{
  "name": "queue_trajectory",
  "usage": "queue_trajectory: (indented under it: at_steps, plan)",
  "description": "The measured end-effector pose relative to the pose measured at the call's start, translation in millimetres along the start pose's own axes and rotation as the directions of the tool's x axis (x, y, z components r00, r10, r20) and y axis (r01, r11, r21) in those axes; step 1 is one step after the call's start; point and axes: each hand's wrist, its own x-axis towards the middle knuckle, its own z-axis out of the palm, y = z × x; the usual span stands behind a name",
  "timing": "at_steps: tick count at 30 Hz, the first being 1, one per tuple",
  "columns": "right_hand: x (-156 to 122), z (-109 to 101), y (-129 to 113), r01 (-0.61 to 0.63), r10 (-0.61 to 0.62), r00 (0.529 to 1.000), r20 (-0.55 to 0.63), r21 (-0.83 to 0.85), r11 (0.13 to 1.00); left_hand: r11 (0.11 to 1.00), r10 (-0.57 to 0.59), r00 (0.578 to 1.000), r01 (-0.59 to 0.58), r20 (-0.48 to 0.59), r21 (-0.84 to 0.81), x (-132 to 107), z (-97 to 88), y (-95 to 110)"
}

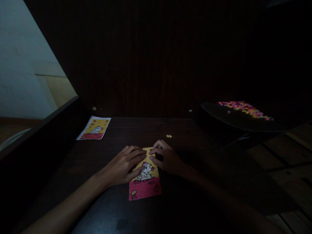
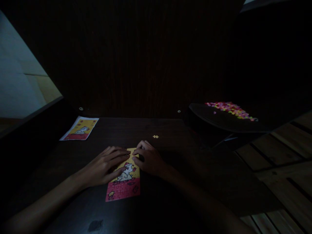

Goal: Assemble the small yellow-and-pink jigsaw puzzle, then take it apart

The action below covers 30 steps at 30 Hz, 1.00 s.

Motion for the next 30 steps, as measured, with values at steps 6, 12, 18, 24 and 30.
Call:
queue_trajectory:
  at_steps: [6,12,18,24,30]
  plan:
    - [1,-1,-2,-0.014,0.014,0.999,0.03,-0.017,1.0,1.0,-0.004,1.0,0.004,-0.006,0.003,0,-0.3,0]
    - [1,-1,-3,-0.022,0.023,0.999,0.028,-0.02,1.0,1.0,-0.017,1.0,0.017,0.02,0.009,-1,1.2,-1]
    - [0,0,-1,0.027,-0.027,1.0,-0.01,-0.024,0.999,1.0,-0.012,1.0,0.012,0.006,0.004,-1,2.1,-1]
    - [-1,-1,4,0.117,-0.119,0.993,-0.02,-0.083,0.99,1.0,-0.002,0.999,0.002,0.038,0.013,-1,2.3,-2]
    - [-3,-8,7,0.223,-0.227,0.971,-0.07,-0.059,0.973,1.0,0.003,0.998,-0.004,0.058,0.019,0,0.5,-1]
